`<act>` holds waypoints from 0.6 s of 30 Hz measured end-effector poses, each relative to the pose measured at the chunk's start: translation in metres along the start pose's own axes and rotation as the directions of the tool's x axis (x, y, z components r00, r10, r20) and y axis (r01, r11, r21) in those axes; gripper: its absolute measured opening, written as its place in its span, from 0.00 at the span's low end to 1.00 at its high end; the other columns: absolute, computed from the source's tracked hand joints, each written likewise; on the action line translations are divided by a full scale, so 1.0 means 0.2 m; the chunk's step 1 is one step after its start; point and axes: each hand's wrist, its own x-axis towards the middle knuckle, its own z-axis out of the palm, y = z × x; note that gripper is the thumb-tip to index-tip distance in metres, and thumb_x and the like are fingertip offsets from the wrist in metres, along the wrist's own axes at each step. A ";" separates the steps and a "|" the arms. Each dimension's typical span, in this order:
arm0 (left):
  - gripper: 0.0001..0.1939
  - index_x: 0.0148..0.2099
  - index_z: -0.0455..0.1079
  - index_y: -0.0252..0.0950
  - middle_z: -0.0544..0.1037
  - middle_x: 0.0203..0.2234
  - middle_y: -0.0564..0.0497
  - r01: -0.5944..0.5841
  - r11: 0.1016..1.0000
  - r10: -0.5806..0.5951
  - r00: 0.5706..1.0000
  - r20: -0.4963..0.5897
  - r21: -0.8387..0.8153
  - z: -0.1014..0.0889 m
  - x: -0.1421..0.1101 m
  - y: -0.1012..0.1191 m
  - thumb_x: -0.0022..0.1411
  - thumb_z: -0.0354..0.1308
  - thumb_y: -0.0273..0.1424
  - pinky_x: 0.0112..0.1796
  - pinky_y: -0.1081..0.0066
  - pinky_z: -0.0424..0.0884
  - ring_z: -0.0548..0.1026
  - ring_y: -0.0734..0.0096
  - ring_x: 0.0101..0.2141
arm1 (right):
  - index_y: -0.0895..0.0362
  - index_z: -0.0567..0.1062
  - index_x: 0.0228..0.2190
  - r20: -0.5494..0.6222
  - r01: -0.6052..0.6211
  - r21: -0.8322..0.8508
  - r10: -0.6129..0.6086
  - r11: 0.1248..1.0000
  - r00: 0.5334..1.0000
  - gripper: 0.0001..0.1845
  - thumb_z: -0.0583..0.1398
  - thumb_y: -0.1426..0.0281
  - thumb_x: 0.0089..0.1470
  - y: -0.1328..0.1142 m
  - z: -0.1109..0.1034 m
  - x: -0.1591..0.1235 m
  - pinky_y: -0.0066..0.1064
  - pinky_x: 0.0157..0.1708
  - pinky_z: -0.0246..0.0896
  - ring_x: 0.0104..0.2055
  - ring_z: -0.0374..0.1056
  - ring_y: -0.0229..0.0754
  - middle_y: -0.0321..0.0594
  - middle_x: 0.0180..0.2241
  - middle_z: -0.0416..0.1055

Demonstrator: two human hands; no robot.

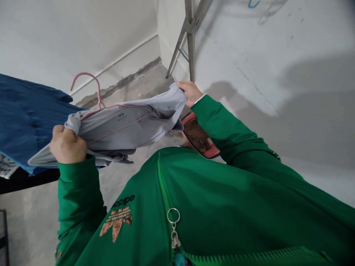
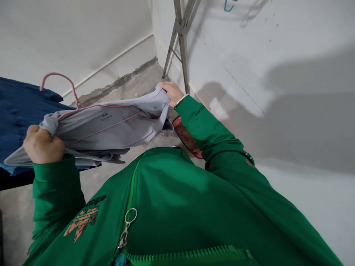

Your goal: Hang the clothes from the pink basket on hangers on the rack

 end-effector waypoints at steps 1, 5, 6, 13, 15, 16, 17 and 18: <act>0.27 0.50 0.76 0.40 0.52 0.23 0.55 -0.020 0.999 0.019 1.000 -0.007 -0.035 0.00 0.01 0.00 0.47 0.51 0.22 0.27 0.69 0.44 0.46 0.73 0.21 | 0.54 0.65 0.24 -0.018 0.002 0.059 -0.001 0.998 1.000 0.18 0.59 0.55 0.54 0.00 0.00 -0.01 0.34 0.37 0.65 0.33 0.66 0.39 0.35 0.24 0.67; 0.25 0.44 0.78 0.40 0.54 0.22 0.54 -0.103 0.979 0.096 0.994 -0.052 -0.173 0.01 0.02 -0.01 0.45 0.51 0.22 0.29 0.70 0.51 0.53 0.72 0.23 | 0.55 0.66 0.23 -0.050 -0.014 0.205 0.025 0.979 0.998 0.13 0.59 0.63 0.55 -0.01 0.00 -0.03 0.33 0.36 0.66 0.31 0.66 0.39 0.35 0.22 0.67; 0.25 0.44 0.78 0.41 0.54 0.22 0.54 -0.118 0.973 0.109 0.992 -0.056 -0.199 0.01 0.02 -0.02 0.45 0.51 0.22 0.30 0.70 0.53 0.54 0.72 0.23 | 0.55 0.67 0.23 -0.054 -0.014 0.237 0.027 0.971 0.998 0.12 0.59 0.65 0.56 -0.02 0.00 -0.03 0.33 0.36 0.66 0.30 0.66 0.39 0.35 0.21 0.66; 0.24 0.43 0.79 0.36 0.59 0.24 0.52 -0.114 0.979 0.071 0.969 -0.237 -0.171 0.08 0.02 -0.08 0.45 0.49 0.24 0.31 0.69 0.59 0.61 0.70 0.26 | 0.58 0.68 0.31 0.219 -0.211 0.493 0.114 0.844 0.969 0.10 0.49 0.72 0.60 -0.08 0.05 -0.23 0.28 0.37 0.68 0.27 0.68 0.34 0.34 0.22 0.70; 0.23 0.42 0.79 0.33 0.61 0.24 0.51 -0.117 0.972 0.049 0.949 -0.312 -0.203 0.10 0.02 -0.10 0.46 0.49 0.25 0.31 0.69 0.61 0.63 0.69 0.26 | 0.60 0.67 0.34 0.411 -0.358 0.440 0.170 0.824 0.896 0.08 0.49 0.75 0.57 -0.03 0.09 -0.34 0.31 0.34 0.69 0.27 0.69 0.36 0.37 0.24 0.71; 0.22 0.42 0.79 0.32 0.62 0.23 0.50 -0.121 0.966 0.037 0.939 -0.342 -0.228 0.10 0.02 -0.10 0.47 0.49 0.25 0.31 0.68 0.62 0.64 0.68 0.26 | 0.61 0.67 0.35 0.509 -0.424 0.382 0.197 0.821 0.838 0.07 0.50 0.77 0.54 0.00 0.11 -0.39 0.31 0.32 0.70 0.26 0.69 0.37 0.38 0.25 0.72; 0.21 0.42 0.79 0.31 0.64 0.23 0.50 -0.130 0.958 0.028 0.929 -0.370 -0.254 0.11 0.02 -0.10 0.48 0.50 0.25 0.30 0.68 0.63 0.65 0.68 0.26 | 0.62 0.66 0.36 0.596 -0.473 0.323 0.212 0.820 0.775 0.08 0.51 0.78 0.53 0.04 0.14 -0.43 0.32 0.30 0.70 0.26 0.70 0.38 0.39 0.25 0.72; 0.21 0.42 0.79 0.31 0.65 0.23 0.50 -0.147 0.949 0.027 0.918 -0.395 -0.278 0.12 0.02 -0.10 0.49 0.50 0.26 0.30 0.68 0.64 0.66 0.68 0.26 | 0.62 0.66 0.36 0.655 -0.489 0.266 0.216 0.831 0.724 0.08 0.51 0.78 0.52 0.07 0.18 -0.45 0.32 0.30 0.70 0.27 0.70 0.38 0.39 0.26 0.73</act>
